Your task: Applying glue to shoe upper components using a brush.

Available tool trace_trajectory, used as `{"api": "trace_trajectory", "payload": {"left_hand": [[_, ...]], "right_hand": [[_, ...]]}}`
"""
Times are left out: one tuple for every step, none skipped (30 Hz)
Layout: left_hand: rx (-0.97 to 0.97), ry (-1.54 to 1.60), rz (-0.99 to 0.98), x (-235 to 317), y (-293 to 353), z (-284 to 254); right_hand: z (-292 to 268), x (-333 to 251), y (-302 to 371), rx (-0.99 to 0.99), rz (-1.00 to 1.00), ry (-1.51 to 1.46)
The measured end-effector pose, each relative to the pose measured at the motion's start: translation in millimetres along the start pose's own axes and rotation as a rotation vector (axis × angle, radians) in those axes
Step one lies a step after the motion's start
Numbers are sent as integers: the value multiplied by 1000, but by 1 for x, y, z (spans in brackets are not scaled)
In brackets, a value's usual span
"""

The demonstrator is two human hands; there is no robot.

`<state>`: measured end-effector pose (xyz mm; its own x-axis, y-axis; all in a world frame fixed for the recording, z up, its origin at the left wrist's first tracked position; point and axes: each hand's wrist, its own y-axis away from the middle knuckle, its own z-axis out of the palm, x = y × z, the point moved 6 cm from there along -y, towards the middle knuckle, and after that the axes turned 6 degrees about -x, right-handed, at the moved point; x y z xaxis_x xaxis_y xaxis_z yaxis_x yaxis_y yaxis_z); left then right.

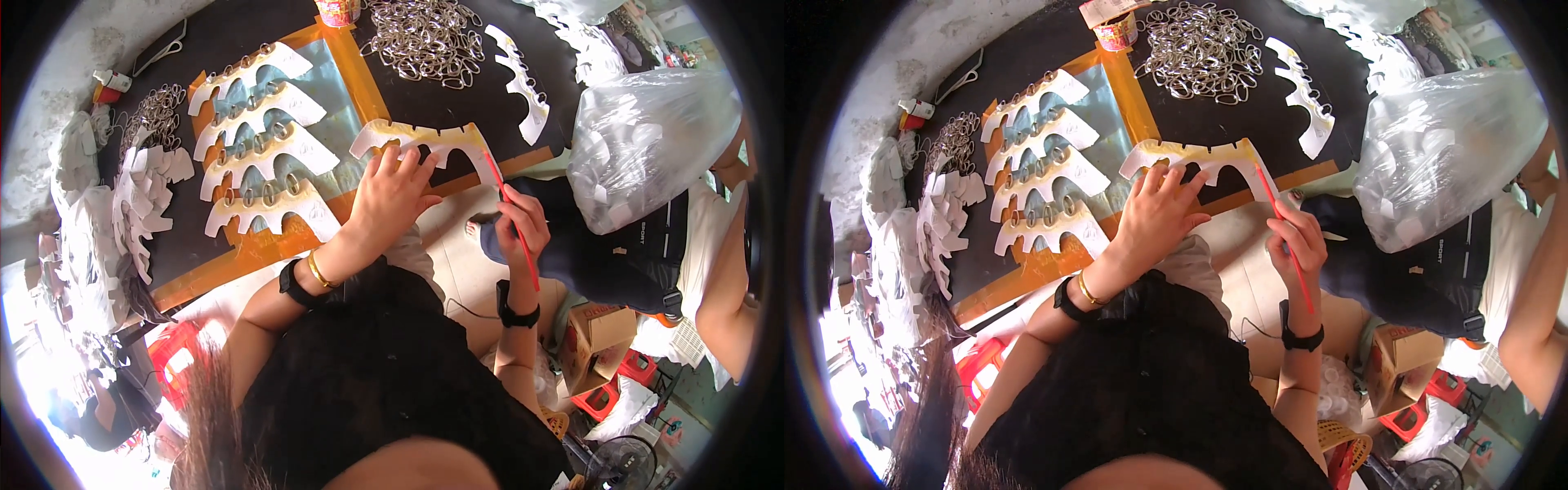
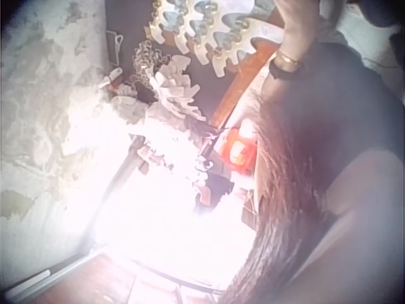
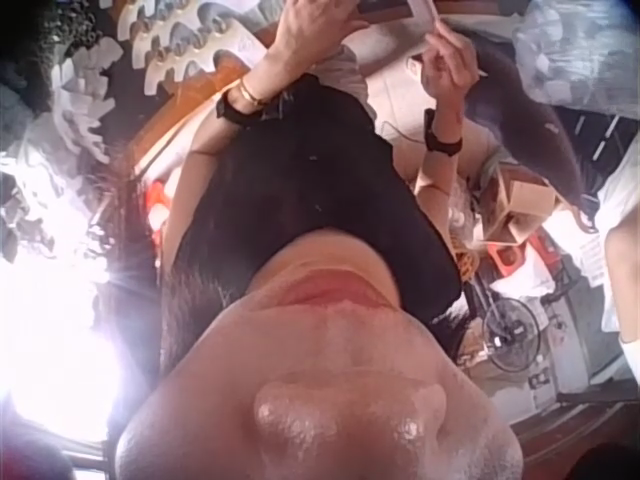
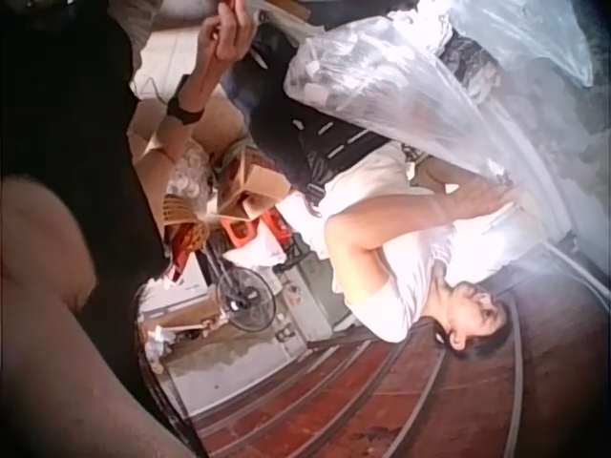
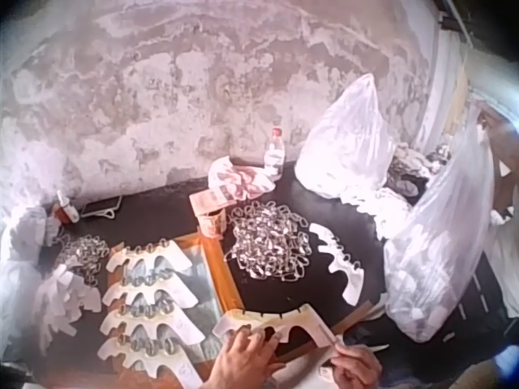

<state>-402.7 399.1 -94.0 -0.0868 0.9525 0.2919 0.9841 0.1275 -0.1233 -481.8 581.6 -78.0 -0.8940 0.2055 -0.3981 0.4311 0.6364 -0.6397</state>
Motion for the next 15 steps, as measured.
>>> {"api": "trace_trajectory", "payload": {"left_hand": [[-1, 2, 0, -1, -1, 0], [4, -2, 8, -1, -1, 1], [15, -10, 23, 2, -2, 0], [17, -11, 29, 3, -2, -1], [19, -22, 30, 5, -3, -2], [14, -32, 24, 2, -4, -1], [12, -32, 25, 1, -6, 0], [11, -33, 24, -1, -8, 1], [9, -30, 23, -2, -9, 2], [12, -31, 24, -2, -11, 1], [0, -29, 17, -4, -14, 0], [-12, -29, 5, -5, -13, 0], [0, -36, 0, -5, -12, -3], [8, -41, -3, -6, -10, -5], [24, -44, 1, -5, -10, -6]], "right_hand": [[0, 0, 1, -1, 2, 1], [-1, -1, 4, -2, 19, 5], [-5, -2, 7, 5, 33, 14], [-7, -3, 10, 10, 33, 19], [-9, -3, 14, 24, 40, 28], [-7, -2, 16, 33, 51, 30], [-7, -2, 16, 33, 53, 29], [-6, -2, 15, 28, 59, 19], [-6, -3, 16, 21, 66, 11], [-6, -4, 15, 22, 64, 13], [-6, -4, 12, 29, 69, 8], [-6, -6, 11, 33, 72, -1], [-7, -10, 9, 38, 58, -3], [-9, -9, 7, 78, 136, -68], [-14, -7, 7, 122, 207, -126]]}}
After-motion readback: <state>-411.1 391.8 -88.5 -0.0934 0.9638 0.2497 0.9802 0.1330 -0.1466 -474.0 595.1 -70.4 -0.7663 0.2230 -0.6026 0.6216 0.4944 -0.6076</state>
